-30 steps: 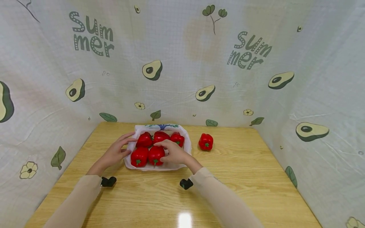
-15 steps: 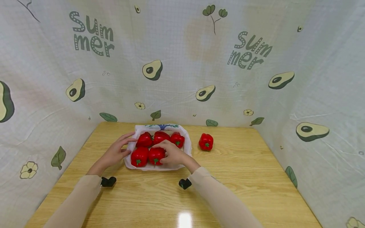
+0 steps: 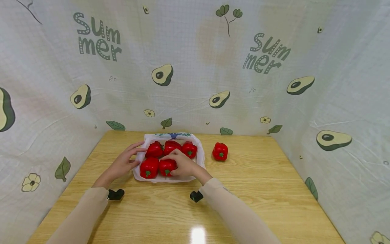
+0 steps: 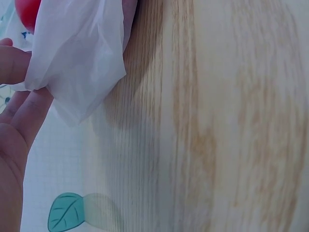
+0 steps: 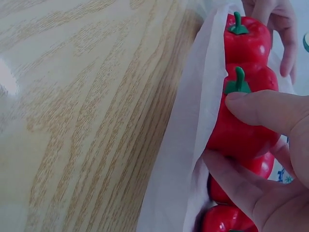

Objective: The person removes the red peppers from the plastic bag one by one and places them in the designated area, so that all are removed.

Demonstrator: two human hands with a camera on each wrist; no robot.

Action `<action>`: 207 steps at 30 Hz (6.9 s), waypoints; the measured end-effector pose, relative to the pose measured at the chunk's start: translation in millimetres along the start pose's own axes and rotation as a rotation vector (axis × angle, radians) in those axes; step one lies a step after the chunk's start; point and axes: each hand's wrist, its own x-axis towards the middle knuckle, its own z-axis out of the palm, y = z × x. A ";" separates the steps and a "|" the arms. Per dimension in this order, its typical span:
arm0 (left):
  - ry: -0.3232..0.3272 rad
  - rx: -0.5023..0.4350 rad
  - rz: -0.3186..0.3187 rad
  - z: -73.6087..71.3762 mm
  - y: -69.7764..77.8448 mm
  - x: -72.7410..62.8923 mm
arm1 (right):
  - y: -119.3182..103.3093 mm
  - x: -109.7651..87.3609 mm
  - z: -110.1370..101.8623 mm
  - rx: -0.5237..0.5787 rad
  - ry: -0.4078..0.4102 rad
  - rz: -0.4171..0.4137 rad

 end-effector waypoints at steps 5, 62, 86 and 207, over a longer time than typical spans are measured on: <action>0.000 0.002 -0.009 0.7 0.2 -0.4 | 0.1 -1.3 1.8 0.005 0.018 0.016; 0.001 0.028 0.002 -0.2 -3.6 -1.5 | 79.1 -139.6 -145.6 0.048 0.263 0.050; -0.003 0.030 0.001 0.6 -2.2 -0.8 | 153.7 -178.2 -157.8 0.033 0.285 0.161; -0.002 0.040 -0.014 1.7 6.9 1.0 | 43.2 -90.3 -112.0 -0.117 0.265 -0.035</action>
